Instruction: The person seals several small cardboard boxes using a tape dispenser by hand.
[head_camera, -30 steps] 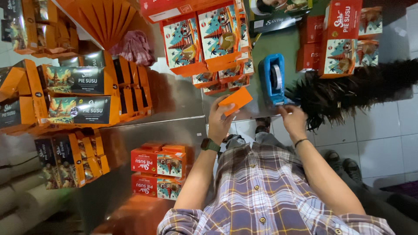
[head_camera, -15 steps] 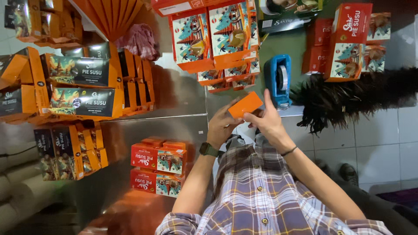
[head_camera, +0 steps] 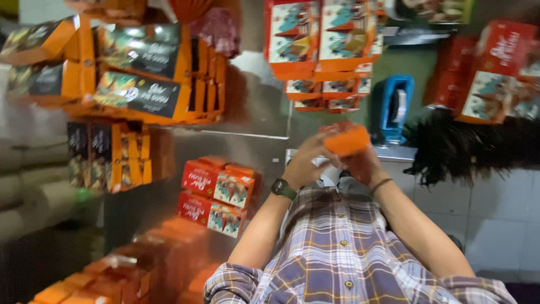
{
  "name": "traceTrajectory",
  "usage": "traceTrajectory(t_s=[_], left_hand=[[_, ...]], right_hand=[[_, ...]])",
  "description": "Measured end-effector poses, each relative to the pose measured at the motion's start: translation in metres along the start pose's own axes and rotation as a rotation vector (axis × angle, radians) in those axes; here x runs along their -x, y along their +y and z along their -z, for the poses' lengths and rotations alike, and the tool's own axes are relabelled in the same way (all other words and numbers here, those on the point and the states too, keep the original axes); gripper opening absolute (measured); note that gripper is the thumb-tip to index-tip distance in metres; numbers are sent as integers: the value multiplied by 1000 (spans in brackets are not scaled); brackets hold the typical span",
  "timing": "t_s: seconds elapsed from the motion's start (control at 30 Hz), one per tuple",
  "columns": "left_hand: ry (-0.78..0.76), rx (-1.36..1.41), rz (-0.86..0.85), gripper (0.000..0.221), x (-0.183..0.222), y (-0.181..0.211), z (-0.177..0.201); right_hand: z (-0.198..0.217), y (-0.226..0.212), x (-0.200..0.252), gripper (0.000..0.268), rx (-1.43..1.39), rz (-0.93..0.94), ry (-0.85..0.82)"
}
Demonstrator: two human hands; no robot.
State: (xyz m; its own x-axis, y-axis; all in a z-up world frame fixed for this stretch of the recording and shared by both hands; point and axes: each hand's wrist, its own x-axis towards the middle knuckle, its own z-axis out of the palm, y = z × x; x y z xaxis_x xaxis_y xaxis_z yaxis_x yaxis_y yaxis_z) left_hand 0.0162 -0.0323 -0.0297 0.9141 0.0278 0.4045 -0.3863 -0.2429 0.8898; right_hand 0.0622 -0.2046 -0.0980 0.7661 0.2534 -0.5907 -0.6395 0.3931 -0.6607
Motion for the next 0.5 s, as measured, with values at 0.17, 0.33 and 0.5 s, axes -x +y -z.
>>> traceTrajectory(t_s=[0.17,0.33,0.5], left_hand=[[-161,-102,338,32,18,32,16],[-146,-499,933,129,15,49,36],[245,-503,759,91,64,38,109]], right_hand=[[16,30,-24,59,-10,-300,-109],[-34,42,-23,32,283,-338,-105],[-70,39,19,73,325,-211,-455]])
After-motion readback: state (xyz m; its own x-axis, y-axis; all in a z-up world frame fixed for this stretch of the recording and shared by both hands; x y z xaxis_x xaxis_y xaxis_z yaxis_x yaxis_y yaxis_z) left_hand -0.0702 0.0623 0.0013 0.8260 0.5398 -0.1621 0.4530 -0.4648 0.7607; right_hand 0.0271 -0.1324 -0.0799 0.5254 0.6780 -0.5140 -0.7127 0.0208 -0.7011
